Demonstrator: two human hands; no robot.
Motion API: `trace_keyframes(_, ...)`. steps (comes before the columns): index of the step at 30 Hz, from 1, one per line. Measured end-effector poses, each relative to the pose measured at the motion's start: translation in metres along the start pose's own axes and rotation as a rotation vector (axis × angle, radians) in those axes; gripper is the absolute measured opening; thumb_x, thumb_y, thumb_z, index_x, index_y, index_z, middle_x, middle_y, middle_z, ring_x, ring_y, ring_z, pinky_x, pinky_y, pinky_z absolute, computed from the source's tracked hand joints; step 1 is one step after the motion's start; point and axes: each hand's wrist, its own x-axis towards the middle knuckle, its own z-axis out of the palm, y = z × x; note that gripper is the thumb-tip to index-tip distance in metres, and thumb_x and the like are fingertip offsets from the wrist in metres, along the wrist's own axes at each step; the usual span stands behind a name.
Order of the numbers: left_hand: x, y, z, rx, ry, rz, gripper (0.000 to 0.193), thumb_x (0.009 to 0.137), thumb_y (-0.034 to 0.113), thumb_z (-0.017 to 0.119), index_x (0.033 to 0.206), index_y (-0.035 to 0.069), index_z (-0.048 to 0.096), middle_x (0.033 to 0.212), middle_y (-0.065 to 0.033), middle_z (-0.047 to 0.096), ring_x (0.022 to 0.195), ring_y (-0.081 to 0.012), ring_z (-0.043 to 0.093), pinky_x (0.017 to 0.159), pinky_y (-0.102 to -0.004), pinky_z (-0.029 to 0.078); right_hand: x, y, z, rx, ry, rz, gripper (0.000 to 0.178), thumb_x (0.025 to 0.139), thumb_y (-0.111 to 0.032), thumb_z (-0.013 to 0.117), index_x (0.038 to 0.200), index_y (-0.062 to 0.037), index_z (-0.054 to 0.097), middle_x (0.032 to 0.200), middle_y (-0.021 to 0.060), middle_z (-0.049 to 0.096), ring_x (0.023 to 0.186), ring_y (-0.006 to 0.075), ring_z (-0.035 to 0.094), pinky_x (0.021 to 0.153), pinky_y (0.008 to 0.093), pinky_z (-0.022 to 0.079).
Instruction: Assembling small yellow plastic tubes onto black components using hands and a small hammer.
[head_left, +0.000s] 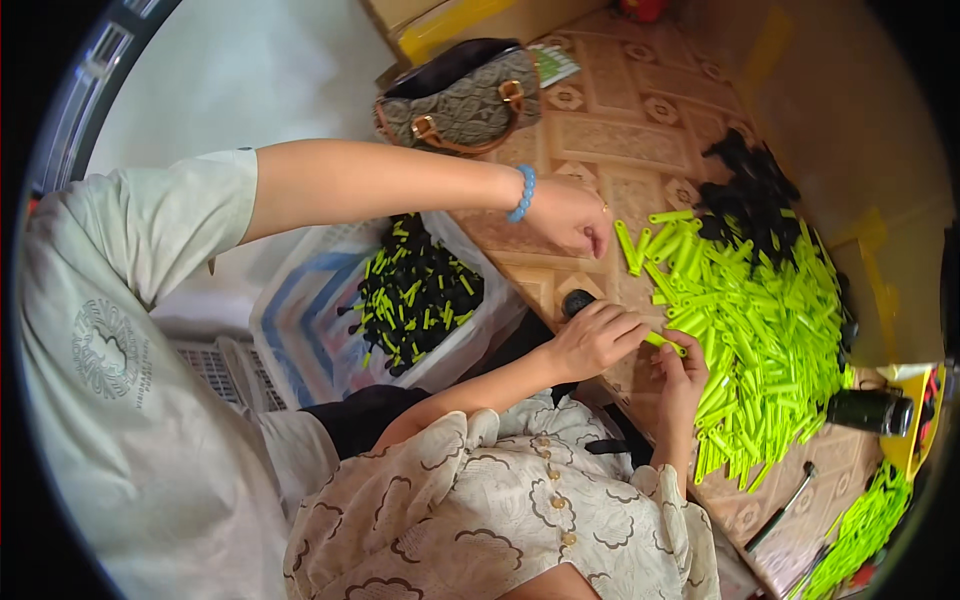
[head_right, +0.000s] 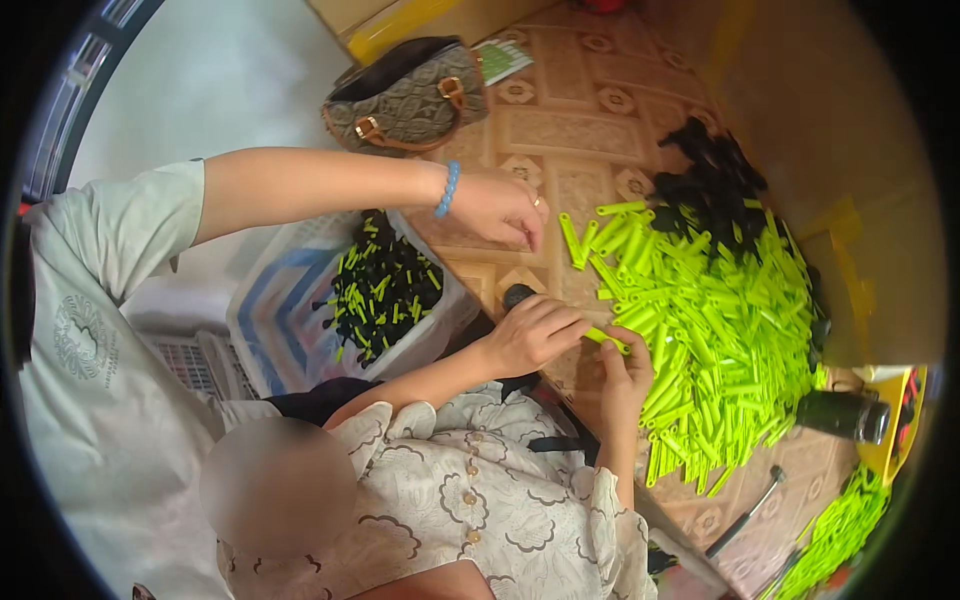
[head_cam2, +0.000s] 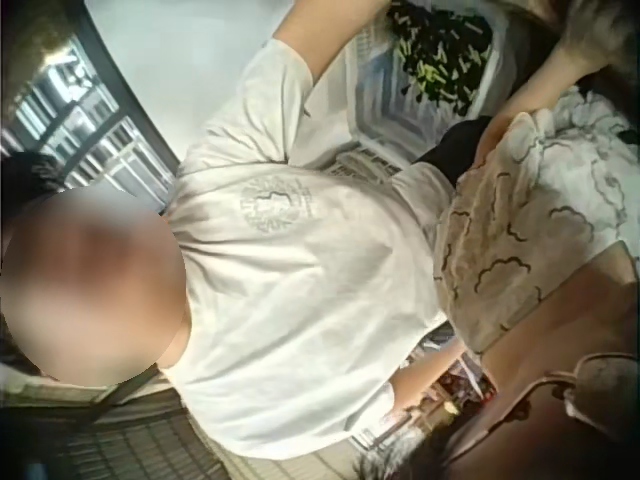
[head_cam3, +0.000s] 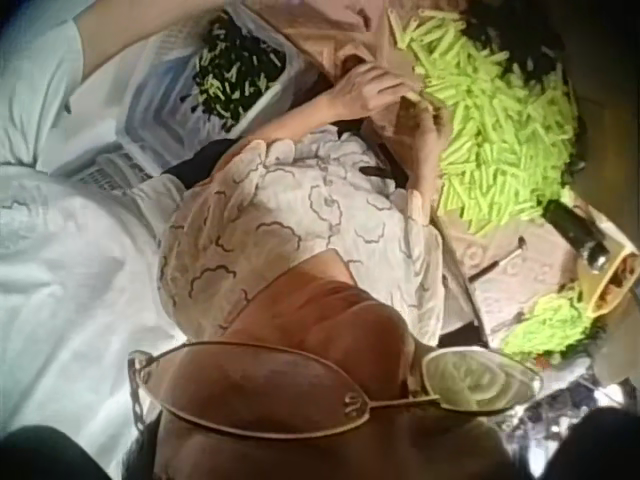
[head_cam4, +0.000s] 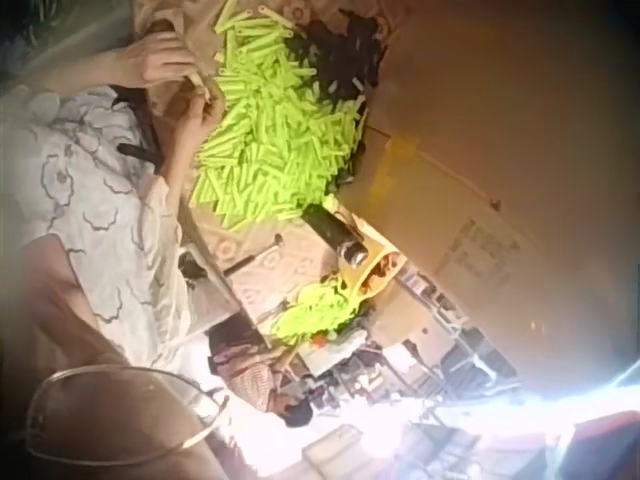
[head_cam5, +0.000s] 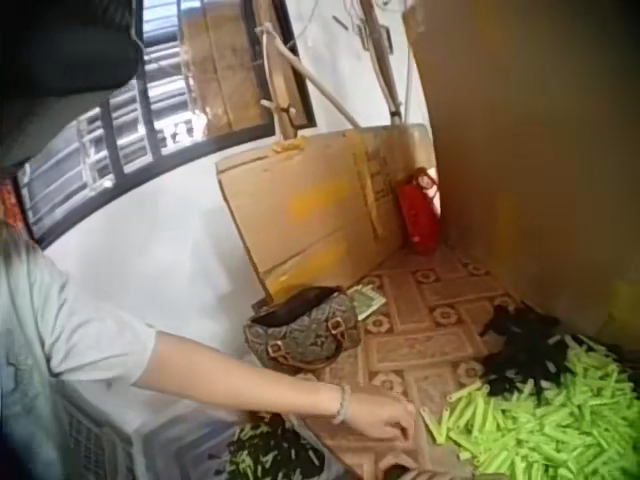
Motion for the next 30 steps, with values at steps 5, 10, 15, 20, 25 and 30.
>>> trace_keyframes(5,0.002,0.005,0.011,-0.027,-0.036,0.056,0.033,0.081,0.011,0.059,0.112,0.003,0.062,0.106,-0.0094,0.061,0.097,-0.0265,0.063,0.086,-0.0389,0.049,-0.01,0.016,-0.016,0.022,0.058,-0.021,0.017,0.094,-0.008,0.062,0.111,-0.0058,0.065,0.078,0.0011,0.064,0.059,0.0049,0.051,0.054,0.0195,0.04)
trace_keyframes(10,0.006,0.004,0.015,-0.051,-0.048,0.063,0.03,0.08,0.012,0.064,0.11,0.005,0.065,0.106,-0.0087,0.063,0.098,-0.0267,0.063,0.084,-0.0388,0.05,-0.008,0.026,-0.021,-0.488,0.115,-0.447,0.016,0.092,-0.003,0.061,0.107,-0.003,0.066,0.1,0.0075,0.064,0.078,0.0168,0.061,0.069,0.0276,0.049)
trace_keyframes(15,0.002,0.004,0.016,-0.06,-0.053,0.038,0.028,0.081,0.012,0.062,0.108,0.006,0.066,0.105,-0.0071,0.064,0.1,-0.0252,0.062,0.085,-0.0382,0.049,-0.017,0.012,-0.013,-0.625,0.128,-0.507,0.017,0.088,-0.002,0.063,0.105,-0.0002,0.066,0.103,0.0185,0.062,0.1,0.0355,0.061,0.086,0.0397,0.049)
trace_keyframes(20,0.002,0.005,0.015,-0.07,-0.01,0.06,0.026,0.077,0.012,0.073,0.102,0.004,0.069,0.099,-0.0078,0.066,0.094,-0.0261,0.064,0.078,-0.0382,0.05,-0.02,0.013,-0.011,-0.712,0.128,-0.496,0.017,0.089,-0.001,0.063,0.106,-0.0023,0.066,0.104,0.0181,0.062,0.095,0.0352,0.062,0.084,0.0385,0.05)
trace_keyframes(25,0.0,0.004,0.014,-0.053,-0.048,0.064,0.029,0.079,0.012,0.062,0.107,0.007,0.068,0.104,-0.0058,0.065,0.1,-0.0237,0.062,0.084,-0.0378,0.048,-0.023,0.011,-0.009,-0.757,0.138,-0.536,0.018,0.09,-0.001,0.062,0.107,-0.0021,0.066,0.105,0.0184,0.061,0.096,0.0353,0.063,0.083,0.0394,0.051)
trace_keyframes(30,0.0,0.004,0.012,-0.024,-0.077,0.08,0.031,0.08,0.012,0.061,0.11,0.008,0.068,0.106,-0.0056,0.064,0.102,-0.0235,0.061,0.087,-0.0375,0.048,-0.02,0.016,-0.008,-0.768,0.138,-0.58,0.018,0.089,-0.003,0.063,0.107,-0.0006,0.066,0.105,0.0195,0.061,0.095,0.038,0.063,0.08,0.042,0.052)
